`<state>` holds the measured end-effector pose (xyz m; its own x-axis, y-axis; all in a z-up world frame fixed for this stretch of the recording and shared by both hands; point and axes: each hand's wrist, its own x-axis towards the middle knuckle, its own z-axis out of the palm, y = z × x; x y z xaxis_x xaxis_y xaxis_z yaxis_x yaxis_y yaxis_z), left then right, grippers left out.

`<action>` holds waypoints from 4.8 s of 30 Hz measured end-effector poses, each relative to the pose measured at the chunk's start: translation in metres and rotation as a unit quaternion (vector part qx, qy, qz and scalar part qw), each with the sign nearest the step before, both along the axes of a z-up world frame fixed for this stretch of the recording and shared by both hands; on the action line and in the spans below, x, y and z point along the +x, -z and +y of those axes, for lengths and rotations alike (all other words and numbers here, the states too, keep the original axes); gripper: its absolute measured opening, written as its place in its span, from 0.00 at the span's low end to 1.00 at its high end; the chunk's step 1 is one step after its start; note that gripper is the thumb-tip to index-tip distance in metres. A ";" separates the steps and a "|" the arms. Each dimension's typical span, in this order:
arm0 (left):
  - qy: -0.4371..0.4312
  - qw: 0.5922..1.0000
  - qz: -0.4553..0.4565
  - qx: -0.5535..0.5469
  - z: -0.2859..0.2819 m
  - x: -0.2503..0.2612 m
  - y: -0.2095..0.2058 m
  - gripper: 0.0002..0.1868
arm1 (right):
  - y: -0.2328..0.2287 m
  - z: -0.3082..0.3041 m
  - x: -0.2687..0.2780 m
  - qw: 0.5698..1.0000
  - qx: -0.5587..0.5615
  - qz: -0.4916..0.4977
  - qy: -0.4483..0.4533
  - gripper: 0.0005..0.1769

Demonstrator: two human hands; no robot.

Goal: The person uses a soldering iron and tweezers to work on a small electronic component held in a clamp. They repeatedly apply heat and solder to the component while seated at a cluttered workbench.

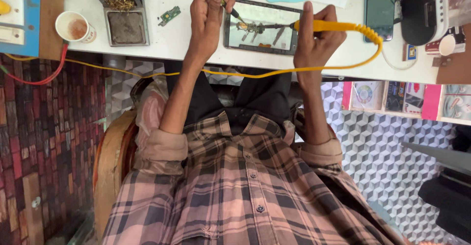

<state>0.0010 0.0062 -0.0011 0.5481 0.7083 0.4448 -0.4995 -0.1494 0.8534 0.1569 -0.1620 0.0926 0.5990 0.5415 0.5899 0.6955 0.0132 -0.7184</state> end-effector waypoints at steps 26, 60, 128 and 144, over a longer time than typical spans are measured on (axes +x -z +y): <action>-0.012 1.000 0.022 0.002 0.001 -0.001 -0.001 0.21 | 0.104 -0.037 0.019 0.892 0.275 0.354 0.061 0.19; -0.009 0.999 0.023 -0.024 0.000 0.000 -0.009 0.22 | 0.065 -0.026 0.006 0.945 0.190 0.262 0.049 0.19; -0.010 1.000 0.022 -0.020 0.000 -0.002 0.002 0.19 | 0.032 -0.017 -0.021 0.995 0.019 0.077 0.057 0.20; -0.012 0.999 0.027 -0.040 -0.002 -0.004 -0.004 0.20 | -0.039 0.033 -0.073 0.989 -0.078 -0.093 0.089 0.18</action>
